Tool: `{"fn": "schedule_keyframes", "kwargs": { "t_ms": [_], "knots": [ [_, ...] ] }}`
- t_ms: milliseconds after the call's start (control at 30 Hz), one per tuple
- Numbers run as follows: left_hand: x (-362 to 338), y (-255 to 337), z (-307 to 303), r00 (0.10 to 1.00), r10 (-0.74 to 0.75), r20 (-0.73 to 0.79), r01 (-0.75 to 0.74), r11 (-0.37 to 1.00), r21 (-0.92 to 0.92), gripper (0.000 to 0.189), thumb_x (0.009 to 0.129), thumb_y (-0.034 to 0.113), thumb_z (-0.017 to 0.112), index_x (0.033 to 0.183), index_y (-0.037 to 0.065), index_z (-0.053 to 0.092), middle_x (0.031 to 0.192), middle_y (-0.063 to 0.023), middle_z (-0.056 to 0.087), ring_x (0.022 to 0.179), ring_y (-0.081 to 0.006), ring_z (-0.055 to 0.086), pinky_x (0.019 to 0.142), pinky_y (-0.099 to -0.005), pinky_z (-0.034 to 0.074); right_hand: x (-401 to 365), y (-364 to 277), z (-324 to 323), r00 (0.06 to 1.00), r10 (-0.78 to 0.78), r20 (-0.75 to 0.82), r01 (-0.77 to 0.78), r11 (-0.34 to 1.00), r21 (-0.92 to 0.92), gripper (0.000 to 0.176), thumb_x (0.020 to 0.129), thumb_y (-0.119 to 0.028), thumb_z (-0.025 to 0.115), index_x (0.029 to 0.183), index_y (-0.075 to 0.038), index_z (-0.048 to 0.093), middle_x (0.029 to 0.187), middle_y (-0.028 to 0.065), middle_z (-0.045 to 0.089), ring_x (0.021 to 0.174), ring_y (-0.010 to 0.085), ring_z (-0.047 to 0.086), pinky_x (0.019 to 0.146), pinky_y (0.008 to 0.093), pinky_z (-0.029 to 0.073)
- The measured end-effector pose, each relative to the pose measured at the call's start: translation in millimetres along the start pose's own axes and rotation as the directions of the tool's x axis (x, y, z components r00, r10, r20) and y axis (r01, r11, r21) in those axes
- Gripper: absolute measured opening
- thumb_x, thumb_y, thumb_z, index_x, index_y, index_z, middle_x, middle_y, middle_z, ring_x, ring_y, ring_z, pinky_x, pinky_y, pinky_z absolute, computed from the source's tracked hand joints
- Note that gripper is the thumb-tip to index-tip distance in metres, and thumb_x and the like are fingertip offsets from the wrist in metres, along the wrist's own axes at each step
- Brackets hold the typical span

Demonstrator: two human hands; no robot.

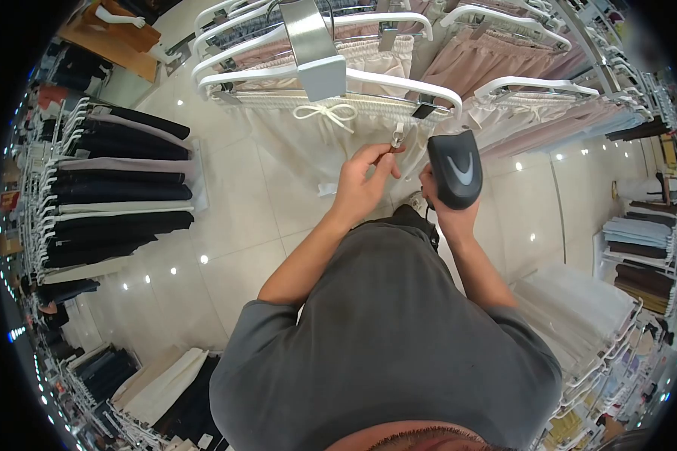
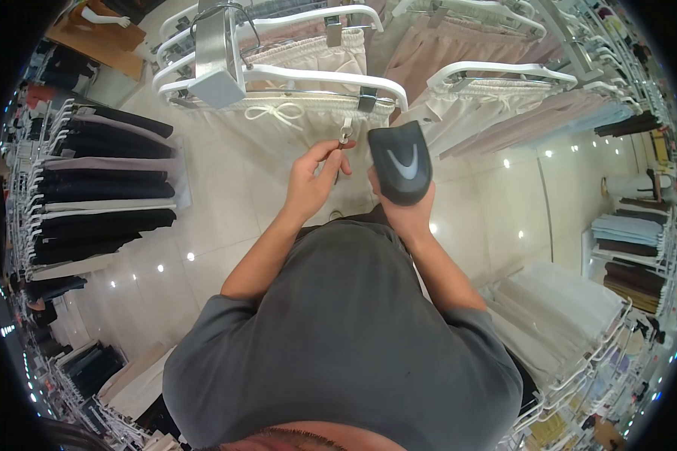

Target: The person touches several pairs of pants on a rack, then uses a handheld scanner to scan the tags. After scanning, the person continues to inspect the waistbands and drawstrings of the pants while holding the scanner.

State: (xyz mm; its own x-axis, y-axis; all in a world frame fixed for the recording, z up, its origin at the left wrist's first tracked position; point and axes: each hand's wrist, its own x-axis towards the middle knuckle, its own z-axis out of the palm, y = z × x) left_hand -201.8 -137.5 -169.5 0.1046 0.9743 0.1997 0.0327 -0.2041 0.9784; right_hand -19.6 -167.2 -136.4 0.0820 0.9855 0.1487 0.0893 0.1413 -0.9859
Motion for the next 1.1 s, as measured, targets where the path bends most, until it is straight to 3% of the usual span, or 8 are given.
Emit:
{"fn": "schedule_keyframes", "kwargs": {
  "t_ms": [33, 133, 167, 267, 433, 500, 867, 1100],
  "knots": [
    [-1, 4, -1, 1.000, 0.008, 0.015, -0.008, 0.999, 0.040, 0.028, 0.108, 0.019, 0.055, 0.124, 0.000, 0.069, 0.080, -0.0007, 0.066, 0.080, -0.0088, 0.060, 0.079, -0.0258, 0.048, 5, 1, 1, 0.990, -0.135, 0.028, 0.137, 0.987, -0.086, 0.021, 0.087, 0.000, 0.074, 0.108, 0.001, 0.068, 0.092, 0.0037, 0.069, 0.074, 0.0105, 0.063, 0.067, 0.0271, 0.050],
    [-5, 7, 2, 1.000, -0.018, -0.025, 0.017, 0.999, -0.035, 0.026, 0.107, 0.019, 0.058, 0.119, -0.001, 0.070, 0.078, -0.0011, 0.067, 0.076, -0.0086, 0.060, 0.076, -0.0252, 0.048, 12, -8, 7, 0.979, -0.183, 0.091, 0.196, 0.968, -0.156, 0.027, 0.088, -0.002, 0.075, 0.114, 0.002, 0.069, 0.091, 0.0033, 0.070, 0.074, 0.0100, 0.063, 0.067, 0.0261, 0.050],
    [-7, 10, 1, 0.999, -0.020, -0.030, 0.019, 0.999, -0.038, 0.026, 0.107, 0.019, 0.058, 0.119, -0.001, 0.070, 0.078, -0.0011, 0.067, 0.076, -0.0086, 0.060, 0.076, -0.0252, 0.048, 15, -8, 4, 0.991, 0.001, 0.131, 0.007, 0.998, -0.059, 0.029, 0.085, -0.004, 0.080, 0.111, 0.002, 0.071, 0.094, 0.0051, 0.074, 0.084, 0.0110, 0.066, 0.077, 0.0286, 0.053],
    [-10, 20, -6, 0.982, -0.185, -0.037, 0.182, 0.981, -0.073, 0.020, 0.103, 0.015, 0.064, 0.109, -0.001, 0.074, 0.075, -0.0040, 0.069, 0.074, -0.0103, 0.064, 0.073, -0.0269, 0.050, 19, -17, 8, 0.963, 0.170, 0.209, -0.200, 0.971, 0.130, 0.026, 0.086, -0.004, 0.080, 0.110, 0.001, 0.071, 0.093, 0.0044, 0.074, 0.084, 0.0107, 0.066, 0.077, 0.0286, 0.054],
    [-14, 20, -10, 0.937, -0.347, 0.036, 0.348, 0.921, -0.173, 0.022, 0.103, 0.017, 0.064, 0.098, -0.003, 0.073, 0.074, -0.0017, 0.067, 0.068, -0.0076, 0.059, 0.062, -0.0246, 0.047, 18, 3, 8, 0.968, 0.083, 0.236, -0.092, 0.995, 0.026, 0.024, 0.089, -0.003, 0.076, 0.111, 0.001, 0.069, 0.087, 0.0034, 0.071, 0.076, 0.0096, 0.062, 0.068, 0.0271, 0.050],
    [-15, 18, -6, 0.962, -0.272, 0.012, 0.271, 0.954, -0.124, 0.021, 0.103, 0.016, 0.064, 0.099, -0.003, 0.073, 0.074, -0.0018, 0.067, 0.069, -0.0066, 0.057, 0.062, -0.0242, 0.046, 17, 3, 10, 0.972, -0.008, 0.234, 0.015, 0.999, -0.028, 0.021, 0.092, -0.002, 0.073, 0.112, 0.001, 0.066, 0.082, 0.0026, 0.067, 0.067, 0.0078, 0.058, 0.059, 0.0249, 0.046],
    [-18, 16, -1, 0.980, -0.194, 0.030, 0.195, 0.980, -0.045, 0.018, 0.105, 0.013, 0.058, 0.106, -0.001, 0.070, 0.079, 0.0008, 0.066, 0.070, -0.0023, 0.050, 0.061, -0.0222, 0.040, 26, -8, -2, 0.913, 0.180, 0.367, -0.277, 0.932, 0.232, 0.035, 0.089, -0.004, 0.078, 0.121, -0.001, 0.065, 0.102, 0.0055, 0.073, 0.077, 0.0080, 0.063, 0.062, 0.0243, 0.051],
    [-10, 26, 3, 0.970, -0.240, 0.050, 0.243, 0.918, -0.312, 0.020, 0.106, 0.014, 0.056, 0.113, -0.002, 0.066, 0.070, 0.0050, 0.055, 0.061, -0.0022, 0.044, 0.054, -0.0210, 0.035, 29, 0, -7, 0.881, 0.159, 0.445, -0.315, 0.900, 0.302, 0.034, 0.089, -0.005, 0.078, 0.119, -0.001, 0.063, 0.090, 0.0029, 0.068, 0.073, 0.0086, 0.061, 0.061, 0.0251, 0.049]
  ]
}}
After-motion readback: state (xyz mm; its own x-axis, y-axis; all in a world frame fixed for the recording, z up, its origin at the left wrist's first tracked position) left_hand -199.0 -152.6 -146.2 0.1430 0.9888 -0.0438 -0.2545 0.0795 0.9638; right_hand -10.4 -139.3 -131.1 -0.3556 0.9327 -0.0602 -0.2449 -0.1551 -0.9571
